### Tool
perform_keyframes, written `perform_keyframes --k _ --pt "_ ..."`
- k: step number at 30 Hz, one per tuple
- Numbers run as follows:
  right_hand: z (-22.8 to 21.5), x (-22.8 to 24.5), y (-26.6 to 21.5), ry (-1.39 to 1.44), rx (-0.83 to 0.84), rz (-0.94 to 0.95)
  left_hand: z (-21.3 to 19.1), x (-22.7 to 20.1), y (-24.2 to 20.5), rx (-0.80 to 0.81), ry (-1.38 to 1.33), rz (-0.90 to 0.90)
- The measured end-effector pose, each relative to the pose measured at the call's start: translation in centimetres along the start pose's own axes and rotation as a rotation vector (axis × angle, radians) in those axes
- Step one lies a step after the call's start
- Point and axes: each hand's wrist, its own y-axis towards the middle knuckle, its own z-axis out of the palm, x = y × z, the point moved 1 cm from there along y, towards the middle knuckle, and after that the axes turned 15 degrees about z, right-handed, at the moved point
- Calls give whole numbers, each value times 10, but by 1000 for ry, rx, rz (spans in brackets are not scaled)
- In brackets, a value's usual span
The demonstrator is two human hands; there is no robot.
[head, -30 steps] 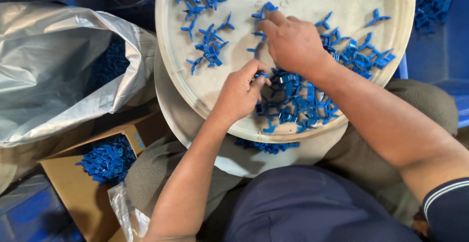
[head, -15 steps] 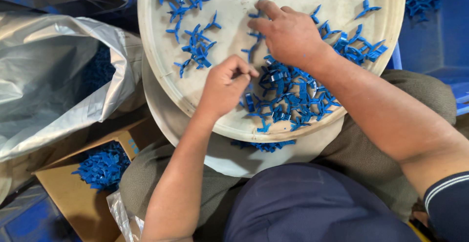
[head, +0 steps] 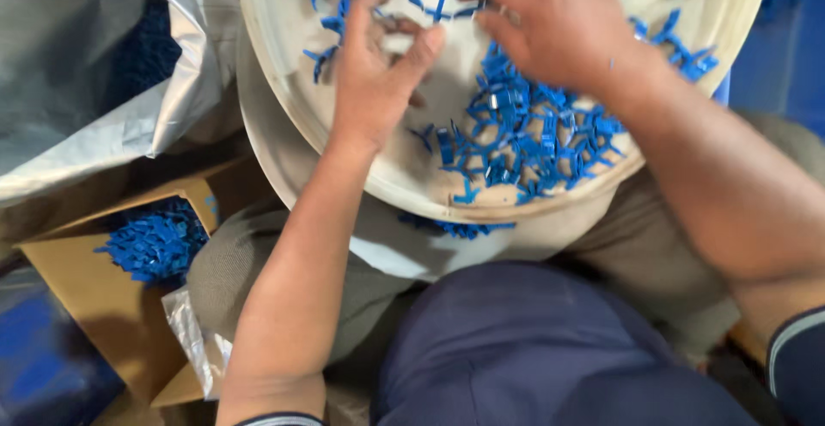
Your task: The person sits cross-legged and repeatedly picks up small blue plastic clips from a white lid, separating them by hand and dropping them into a container below. The person handles the clips one at a time or in small handfuls throughout the clip.
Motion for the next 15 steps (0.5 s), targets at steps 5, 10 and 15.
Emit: perform_keyframes --k 5,10,15 --pt "7 17 -8 138 -34 23 10 -14 3 -32 -218 -222" --pt "8 34 -14 260 -71 -72 8 -14 0 33 -288 -208" --pt "0 38 -21 264 -85 -187 5 -22 2 107 -365 -218"
